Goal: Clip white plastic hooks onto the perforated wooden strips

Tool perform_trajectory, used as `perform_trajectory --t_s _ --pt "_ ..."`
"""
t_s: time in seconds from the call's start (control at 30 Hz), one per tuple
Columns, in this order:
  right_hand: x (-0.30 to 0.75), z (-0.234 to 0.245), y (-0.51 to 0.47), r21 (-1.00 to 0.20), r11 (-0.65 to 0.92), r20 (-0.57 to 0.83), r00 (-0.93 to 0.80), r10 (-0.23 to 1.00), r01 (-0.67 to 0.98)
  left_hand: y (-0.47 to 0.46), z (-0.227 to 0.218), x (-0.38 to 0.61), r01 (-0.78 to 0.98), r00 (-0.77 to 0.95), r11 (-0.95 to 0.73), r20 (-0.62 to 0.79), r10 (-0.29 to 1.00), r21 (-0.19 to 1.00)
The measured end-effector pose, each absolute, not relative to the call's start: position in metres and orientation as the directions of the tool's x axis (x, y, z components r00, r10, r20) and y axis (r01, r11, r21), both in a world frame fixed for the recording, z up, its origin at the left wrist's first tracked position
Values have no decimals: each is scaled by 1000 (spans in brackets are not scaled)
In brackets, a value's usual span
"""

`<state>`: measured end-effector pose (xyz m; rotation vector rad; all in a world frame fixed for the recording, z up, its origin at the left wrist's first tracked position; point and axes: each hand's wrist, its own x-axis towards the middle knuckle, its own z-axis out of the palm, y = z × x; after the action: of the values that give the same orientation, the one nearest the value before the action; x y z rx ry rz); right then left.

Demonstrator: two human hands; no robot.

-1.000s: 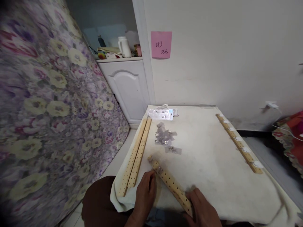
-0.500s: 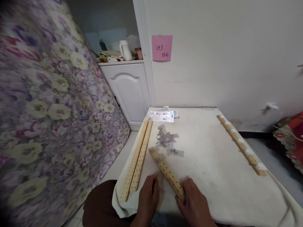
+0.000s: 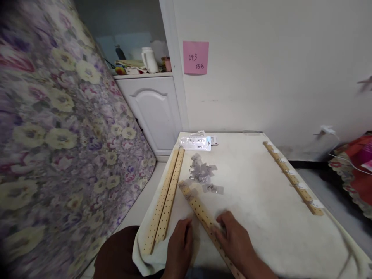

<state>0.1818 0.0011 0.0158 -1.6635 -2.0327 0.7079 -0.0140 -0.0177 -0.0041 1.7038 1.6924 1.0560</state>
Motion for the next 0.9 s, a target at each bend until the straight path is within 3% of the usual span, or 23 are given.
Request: perform_trajectory --t_s 0.2,0.4,0.6,0.7,0.8,0.9 --pt "205 11 84 -631 142 114 -90 989 763 -15 -6 -15 599 -69 -112 190 979 793" --pt "198 3 121 -573 123 97 -82 992 811 -14 -4 -13 608 -58 -148 229 972 780" --pt "201 -3 117 -654 78 126 7 992 752 -13 1 -8 611 -68 -146 236 969 778" --pt "210 -5 117 -746 66 73 -17 997 663 -13 1 -7 617 -68 -152 245 967 772" --pt "219 -6 120 -901 35 23 -34 999 432 -14 -1 -8 623 -50 -156 239 970 767" --pt "225 -4 121 -967 -16 -25 -31 999 253 -15 -1 -8 630 -45 -156 236 971 761"
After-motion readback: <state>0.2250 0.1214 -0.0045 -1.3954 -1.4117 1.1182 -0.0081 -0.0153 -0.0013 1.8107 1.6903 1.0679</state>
